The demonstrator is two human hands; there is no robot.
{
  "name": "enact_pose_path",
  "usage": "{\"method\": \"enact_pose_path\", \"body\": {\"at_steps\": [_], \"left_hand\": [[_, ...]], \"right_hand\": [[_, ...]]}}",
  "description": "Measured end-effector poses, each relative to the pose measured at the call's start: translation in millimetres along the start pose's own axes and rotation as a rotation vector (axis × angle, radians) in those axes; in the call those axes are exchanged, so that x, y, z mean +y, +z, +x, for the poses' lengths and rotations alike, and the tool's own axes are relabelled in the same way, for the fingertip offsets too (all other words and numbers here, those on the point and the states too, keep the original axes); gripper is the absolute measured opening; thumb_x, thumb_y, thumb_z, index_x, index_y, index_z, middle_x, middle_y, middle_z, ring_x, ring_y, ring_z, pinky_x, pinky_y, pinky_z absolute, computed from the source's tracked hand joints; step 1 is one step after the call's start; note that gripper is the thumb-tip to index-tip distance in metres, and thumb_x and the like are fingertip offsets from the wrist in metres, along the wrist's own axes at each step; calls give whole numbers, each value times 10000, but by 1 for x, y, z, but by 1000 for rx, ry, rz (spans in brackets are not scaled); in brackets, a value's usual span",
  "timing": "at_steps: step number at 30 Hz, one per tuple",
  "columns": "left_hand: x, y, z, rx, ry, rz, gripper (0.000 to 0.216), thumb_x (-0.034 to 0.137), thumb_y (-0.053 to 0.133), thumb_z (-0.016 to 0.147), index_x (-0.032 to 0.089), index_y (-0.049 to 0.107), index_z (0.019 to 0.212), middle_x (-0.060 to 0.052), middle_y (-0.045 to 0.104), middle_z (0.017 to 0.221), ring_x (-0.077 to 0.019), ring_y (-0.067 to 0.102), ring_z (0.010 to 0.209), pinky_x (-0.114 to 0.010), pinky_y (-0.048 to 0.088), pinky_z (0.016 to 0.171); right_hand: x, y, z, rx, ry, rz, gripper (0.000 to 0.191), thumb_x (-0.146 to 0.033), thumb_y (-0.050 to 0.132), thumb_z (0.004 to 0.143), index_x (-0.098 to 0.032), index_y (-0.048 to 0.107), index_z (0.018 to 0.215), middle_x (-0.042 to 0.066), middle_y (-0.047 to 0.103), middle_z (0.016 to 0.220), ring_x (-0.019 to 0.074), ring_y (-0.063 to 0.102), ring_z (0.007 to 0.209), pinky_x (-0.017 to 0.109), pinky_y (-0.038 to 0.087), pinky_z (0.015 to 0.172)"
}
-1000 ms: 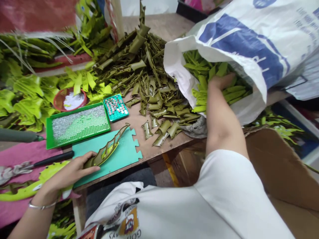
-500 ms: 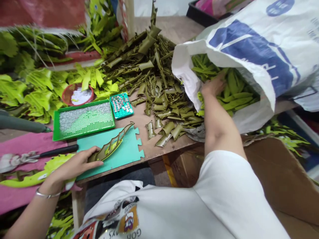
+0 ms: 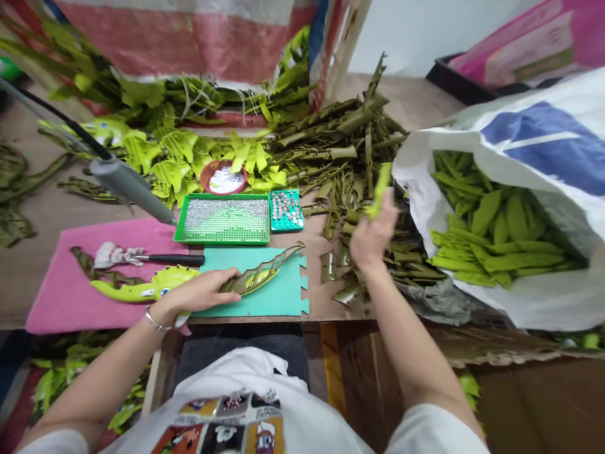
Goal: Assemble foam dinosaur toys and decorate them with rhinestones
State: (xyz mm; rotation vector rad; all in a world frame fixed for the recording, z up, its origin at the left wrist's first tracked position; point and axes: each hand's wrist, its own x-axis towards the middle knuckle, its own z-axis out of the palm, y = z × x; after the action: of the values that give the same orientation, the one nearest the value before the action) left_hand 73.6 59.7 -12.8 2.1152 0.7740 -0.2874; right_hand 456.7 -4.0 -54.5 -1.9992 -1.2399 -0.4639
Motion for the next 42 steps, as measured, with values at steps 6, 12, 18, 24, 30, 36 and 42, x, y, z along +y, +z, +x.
{"method": "enact_pose_path", "body": {"at_steps": [6, 12, 18, 24, 30, 36, 42], "left_hand": [[-5, 0, 2, 1, 18, -31, 347, 489, 597, 857, 198, 607, 1046, -42, 679, 897, -213, 605, 779, -284, 401, 670], [4, 8, 4, 361, 58, -377, 315, 413, 517, 923, 176, 589, 1118, -97, 687, 1106, -220, 633, 1010, -346, 490, 857], [25, 27, 20, 550, 121, -823, 539, 483, 573, 920, 152, 452, 1327, -159, 609, 1267, -198, 636, 1003, -346, 523, 846], [22, 31, 11, 543, 182, -1063, 445, 504, 675, 856, 138, 578, 1091, -69, 664, 1044, -177, 630, 953, -271, 525, 809], [14, 31, -24, 308, 78, -912, 638, 442, 631, 884, 185, 431, 1433, -17, 640, 944, -100, 593, 646, -221, 487, 575], [17, 28, -28, -4, 195, -947, 876, 217, 679, 783, 175, 221, 1529, -102, 646, 1138, -141, 624, 860, -258, 518, 736], [17, 16, -15, -72, 284, -830, 872, 284, 649, 819, 189, 161, 1535, -120, 607, 1222, -148, 616, 876, -294, 504, 771]], "right_hand": [[-69, 50, -2, -594, -90, -135, 661, -212, 387, 871, -113, 368, 1524, 214, 562, 1047, 370, 535, 980, 567, 449, 865], [-89, 26, -25, -531, -189, 72, 711, -337, 377, 930, -209, 178, 1601, 125, 507, 999, 316, 470, 952, 528, 426, 885], [-145, 0, -78, -573, -268, 332, 670, -326, 320, 979, -293, 96, 1610, 113, 540, 1030, 298, 488, 941, 508, 461, 881], [-181, -25, -130, -596, -385, 451, 837, -261, 425, 952, -261, -104, 1600, 164, 552, 1256, 334, 531, 1099, 553, 483, 972], [-177, -58, -129, -587, -447, 593, 738, -208, 595, 903, -394, 295, 1551, 108, 514, 1437, 313, 491, 1340, 545, 486, 1068], [-160, -57, -110, -714, -672, 740, 545, -158, 562, 940, -399, 495, 1425, 54, 688, 1245, 220, 648, 1169, 512, 518, 1054], [-158, -53, -101, -676, -646, 768, 470, -149, 635, 902, -276, 588, 1352, 113, 702, 1171, 229, 676, 1071, 413, 583, 905]]}}
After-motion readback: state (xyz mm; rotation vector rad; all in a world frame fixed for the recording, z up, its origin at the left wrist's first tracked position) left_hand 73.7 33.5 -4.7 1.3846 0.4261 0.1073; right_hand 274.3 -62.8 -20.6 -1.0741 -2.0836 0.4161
